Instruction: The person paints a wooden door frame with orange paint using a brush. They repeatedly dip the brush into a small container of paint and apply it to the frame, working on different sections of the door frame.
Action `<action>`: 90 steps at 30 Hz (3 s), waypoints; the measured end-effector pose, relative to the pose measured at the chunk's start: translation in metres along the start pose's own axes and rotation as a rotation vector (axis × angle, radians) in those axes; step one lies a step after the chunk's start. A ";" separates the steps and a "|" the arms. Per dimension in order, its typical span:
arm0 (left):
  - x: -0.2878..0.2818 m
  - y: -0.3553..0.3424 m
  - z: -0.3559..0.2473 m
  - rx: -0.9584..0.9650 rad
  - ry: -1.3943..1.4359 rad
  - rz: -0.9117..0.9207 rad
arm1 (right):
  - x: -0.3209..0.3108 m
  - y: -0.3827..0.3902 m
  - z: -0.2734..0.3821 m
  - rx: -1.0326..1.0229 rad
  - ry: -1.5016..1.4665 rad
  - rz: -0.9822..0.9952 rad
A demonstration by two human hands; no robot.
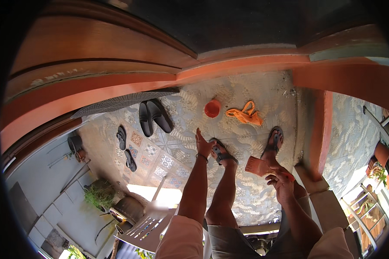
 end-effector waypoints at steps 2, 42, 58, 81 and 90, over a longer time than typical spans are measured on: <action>0.011 -0.038 -0.006 0.051 -0.056 -0.035 | -0.003 -0.002 0.002 0.020 0.046 -0.017; -0.104 0.060 -0.215 0.551 0.965 0.167 | 0.011 0.018 0.069 -0.270 -0.160 -0.022; -0.440 0.382 -0.504 0.551 1.793 0.530 | 0.133 0.259 0.241 -0.457 0.124 0.315; -0.570 0.344 -0.522 0.681 1.950 0.690 | 0.315 0.381 0.320 -0.368 -0.290 0.485; -0.570 0.320 -0.557 0.325 2.206 0.492 | 0.384 0.442 0.384 -0.921 -0.233 0.935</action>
Point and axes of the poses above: each hand's wrist, its own y-axis away from the middle knuckle, its own x-axis out of the palm, z = x × y, the point moved 3 cm from there along -y, towards the middle knuckle, and after that the axes turned 7 degrees about -y, right-handed, at the moved point
